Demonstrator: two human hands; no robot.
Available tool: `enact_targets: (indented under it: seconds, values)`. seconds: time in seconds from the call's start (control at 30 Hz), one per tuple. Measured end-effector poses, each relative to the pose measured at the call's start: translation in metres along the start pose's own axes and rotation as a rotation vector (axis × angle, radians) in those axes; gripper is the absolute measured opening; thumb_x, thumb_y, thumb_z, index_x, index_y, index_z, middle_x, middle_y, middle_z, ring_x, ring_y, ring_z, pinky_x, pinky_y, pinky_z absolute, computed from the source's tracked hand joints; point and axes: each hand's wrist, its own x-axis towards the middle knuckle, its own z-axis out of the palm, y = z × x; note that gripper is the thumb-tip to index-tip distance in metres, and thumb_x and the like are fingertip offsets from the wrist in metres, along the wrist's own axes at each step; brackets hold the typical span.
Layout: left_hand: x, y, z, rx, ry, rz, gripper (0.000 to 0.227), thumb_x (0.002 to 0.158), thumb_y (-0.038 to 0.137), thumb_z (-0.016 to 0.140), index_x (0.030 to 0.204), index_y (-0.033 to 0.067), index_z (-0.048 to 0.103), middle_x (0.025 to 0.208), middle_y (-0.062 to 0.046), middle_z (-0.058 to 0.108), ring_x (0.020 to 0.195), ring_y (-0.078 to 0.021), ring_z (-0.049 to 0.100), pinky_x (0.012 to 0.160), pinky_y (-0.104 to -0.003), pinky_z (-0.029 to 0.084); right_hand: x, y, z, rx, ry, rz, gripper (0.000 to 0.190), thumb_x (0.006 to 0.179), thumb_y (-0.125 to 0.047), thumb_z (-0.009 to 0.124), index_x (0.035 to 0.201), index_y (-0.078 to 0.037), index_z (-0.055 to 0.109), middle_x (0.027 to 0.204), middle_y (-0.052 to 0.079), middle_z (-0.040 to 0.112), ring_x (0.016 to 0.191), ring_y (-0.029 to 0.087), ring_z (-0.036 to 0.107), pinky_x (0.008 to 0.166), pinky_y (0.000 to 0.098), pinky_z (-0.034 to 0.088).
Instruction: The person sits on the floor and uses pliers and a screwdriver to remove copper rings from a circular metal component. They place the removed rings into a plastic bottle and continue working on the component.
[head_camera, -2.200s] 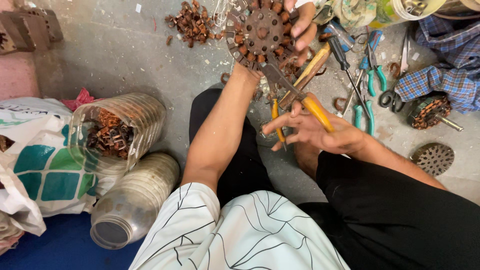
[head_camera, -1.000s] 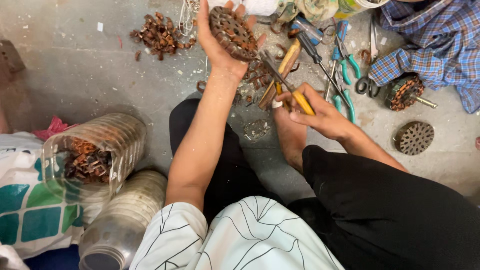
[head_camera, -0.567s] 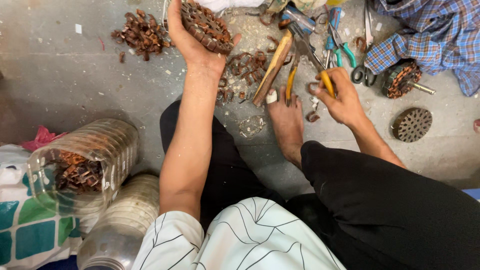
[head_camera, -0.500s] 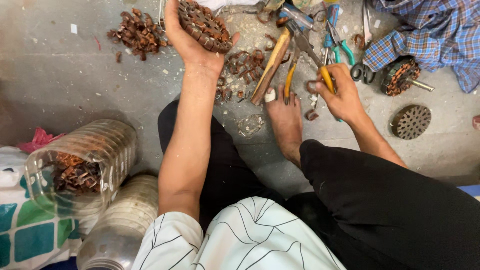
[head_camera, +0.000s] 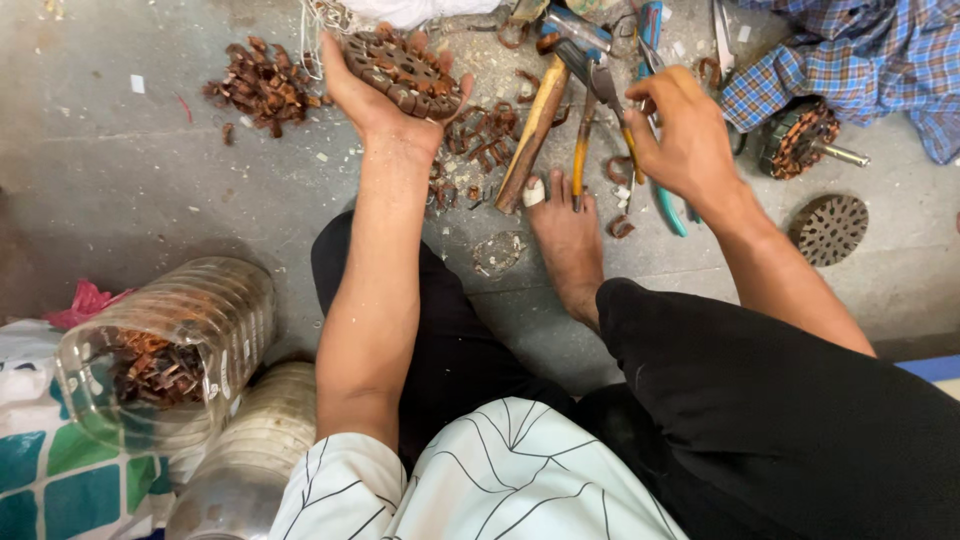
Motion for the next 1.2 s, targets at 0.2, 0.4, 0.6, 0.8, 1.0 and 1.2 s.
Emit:
enact_targets:
  seconds: [0.2,0.4,0.6,0.8,1.0,1.2]
  values:
    - [0.000,0.000,0.009,0.003,-0.016,-0.017,0.050,0.084,0.065,0.053,0.106,0.0212,0.064,0.103,-0.008,0.067,0.096,-0.0366,0.062,0.083,-0.068,0.044,0.048,0.001,0.035,-0.220,0.080,-0.254,0.027,0.094,-0.013,0.080,0.113,0.000,0.065,0.115,0.020,0.057,0.115,0.041,0.052,0.101,0.0509,0.042]
    - [-0.014,0.004,0.018,-0.068,-0.415,-0.043,0.059,0.094,0.065,0.051,0.124,0.0161,0.064,0.122,-0.007,0.066,0.115,-0.0381,0.061,0.100,-0.071,0.049,0.081,0.000,0.050,-0.359,0.051,-0.250,0.038,0.084,-0.017,0.084,0.112,0.000,0.064,0.114,0.021,0.056,0.117,0.041,0.049,0.102,0.0529,0.038]
    - [-0.007,-0.002,0.011,-0.132,-0.576,-0.046,0.066,0.092,0.068,0.046,0.127,0.0147,0.064,0.126,-0.007,0.066,0.127,-0.0445,0.059,0.105,-0.073,0.049,0.062,-0.008,0.009,-0.317,0.126,-0.304,0.034,0.091,-0.011,0.087,0.113,-0.001,0.063,0.117,0.017,0.061,0.119,0.037,0.055,0.105,0.0504,0.041]
    - [0.013,0.000,-0.003,-0.118,-0.357,0.242,0.059,0.111,0.065,0.047,0.116,0.0080,0.060,0.114,-0.013,0.064,0.107,-0.0393,0.059,0.093,-0.063,0.044,0.005,-0.032,-0.044,0.182,0.297,-0.269,0.036,0.099,0.009,0.070,0.126,0.003,0.047,0.119,0.016,0.063,0.107,0.029,0.067,0.097,0.0359,0.054]
    - [0.008,-0.002,-0.004,-0.181,-0.150,0.106,0.056,0.089,0.071,0.046,0.110,0.0216,0.062,0.104,-0.005,0.066,0.099,-0.0378,0.053,0.100,-0.081,0.038,-0.034,-0.053,-0.084,-0.332,0.228,-0.151,0.038,0.101,0.002,0.083,0.124,-0.003,0.053,0.105,0.018,0.065,0.096,0.029,0.069,0.085,0.0365,0.056]
    - [-0.004,0.007,0.005,-0.320,-0.370,-0.009,0.074,0.087,0.076,0.045,0.129,0.0154,0.056,0.123,-0.011,0.055,0.129,-0.0446,0.051,0.114,-0.076,0.035,-0.045,-0.042,-0.089,-0.740,-0.343,0.348,0.061,0.084,-0.024,0.087,0.134,-0.008,0.054,0.101,0.023,0.072,0.087,0.038,0.071,0.075,0.0459,0.057]
